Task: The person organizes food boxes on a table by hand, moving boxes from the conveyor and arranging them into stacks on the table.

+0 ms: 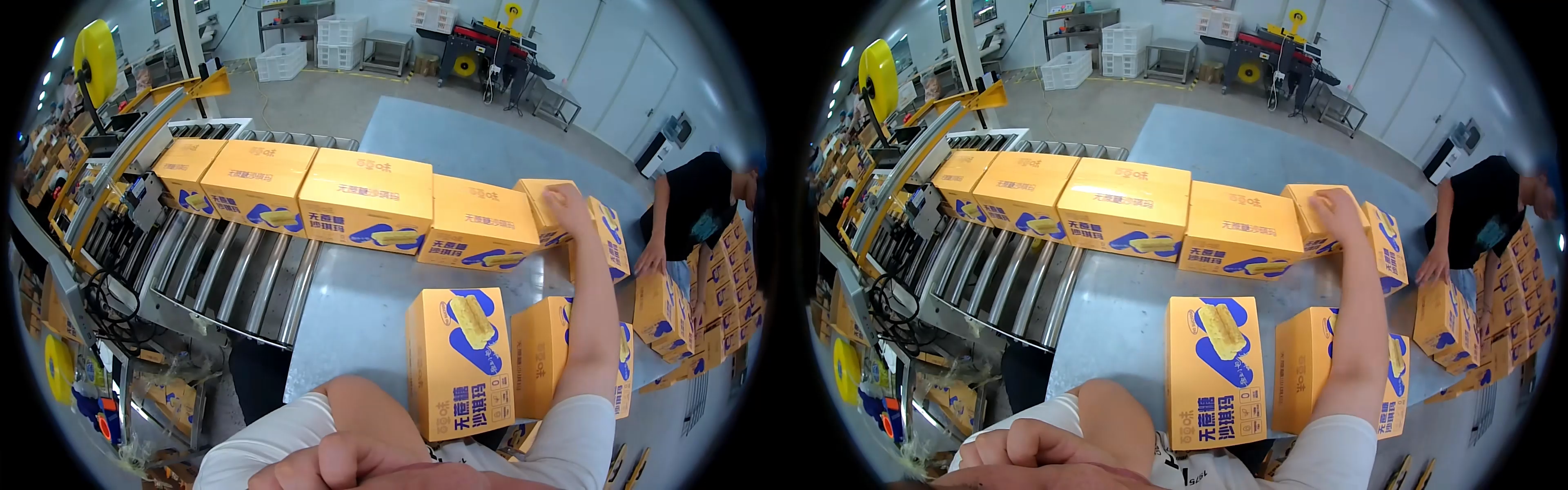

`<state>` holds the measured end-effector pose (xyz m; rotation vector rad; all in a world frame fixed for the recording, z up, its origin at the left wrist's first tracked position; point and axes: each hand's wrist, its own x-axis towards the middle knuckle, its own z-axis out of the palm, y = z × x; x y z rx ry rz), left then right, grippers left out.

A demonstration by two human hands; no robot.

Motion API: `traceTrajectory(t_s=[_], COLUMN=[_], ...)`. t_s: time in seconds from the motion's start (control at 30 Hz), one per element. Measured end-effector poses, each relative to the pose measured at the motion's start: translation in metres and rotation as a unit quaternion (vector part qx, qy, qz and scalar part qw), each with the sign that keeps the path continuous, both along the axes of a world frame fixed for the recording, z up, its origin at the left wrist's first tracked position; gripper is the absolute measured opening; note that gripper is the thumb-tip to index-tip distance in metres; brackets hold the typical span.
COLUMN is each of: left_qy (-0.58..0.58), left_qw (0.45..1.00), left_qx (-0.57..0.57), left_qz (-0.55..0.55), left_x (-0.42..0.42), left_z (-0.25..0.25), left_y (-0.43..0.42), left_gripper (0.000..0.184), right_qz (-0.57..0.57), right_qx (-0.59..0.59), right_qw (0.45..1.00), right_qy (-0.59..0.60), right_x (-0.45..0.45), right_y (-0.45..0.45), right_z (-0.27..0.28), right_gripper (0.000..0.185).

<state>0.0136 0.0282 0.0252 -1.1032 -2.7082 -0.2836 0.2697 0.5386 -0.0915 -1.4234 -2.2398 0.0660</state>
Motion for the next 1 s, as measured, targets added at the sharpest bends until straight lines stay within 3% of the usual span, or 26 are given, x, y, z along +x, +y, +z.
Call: traceTrajectory(t_s=[0.13, 0.23, 0.33, 0.47, 0.53, 0.63, 0.73, 0.83, 0.93, 1.0], left_qy=[0.017, 0.028, 0.039, 0.055, 0.064, 0.075, 0.085, 0.096, 0.109, 0.118], left_qw=[0.999, 0.997, 0.994, 0.987, 0.983, 0.977, 0.969, 0.96, 0.951, 0.944], left_qx=[-0.037, -0.067, -0.099, -0.141, -0.161, -0.189, -0.217, -0.247, -0.274, -0.291], left_qz=[0.016, 0.027, 0.035, 0.046, 0.053, 0.066, 0.077, 0.087, 0.097, 0.105], left_x=[-0.001, -0.004, -0.005, 0.004, 0.016, 0.014, 0.008, 0.012, 0.014, 0.017], left_z=[0.008, 0.023, 0.021, 0.016, 0.046, 0.04, -0.008, -0.02, -0.024, -0.008], left_y=[0.002, 0.01, 0.009, 0.01, 0.039, 0.021, -0.003, -0.009, -0.011, -0.001], left_gripper=[0.041, 0.039, 0.038, 0.036, 0.035, 0.034, 0.033, 0.032, 0.03, 0.03], right_qz=[0.059, 0.036, 0.048, 0.033, 0.031, 0.015, -0.033, 0.003, -0.036, -0.129], right_qx=[-0.056, -0.055, -0.092, -0.134, -0.134, -0.077, -0.13, -0.079, -0.11, -0.098], right_qw=[0.995, 0.989, 0.988, 0.976, 0.975, 0.987, 0.98, 0.993, 0.99, 0.976], right_qy=[-0.054, -0.133, -0.114, -0.166, -0.173, -0.141, -0.15, -0.089, -0.083, -0.146], right_x=[-0.042, -0.048, -0.056, -0.068, -0.065, -0.059, -0.061, -0.042, -0.05, -0.055], right_y=[-0.015, -0.016, -0.027, -0.034, -0.029, -0.021, -0.024, 0.005, -0.012, -0.022], right_z=[-0.003, -0.013, -0.006, 0.005, 0.002, -0.013, 0.0, -0.018, 0.007, 0.015], right_gripper=[0.058, 0.072, 0.079, 0.08, 0.081, 0.081, 0.08, 0.078, 0.077, 0.076])
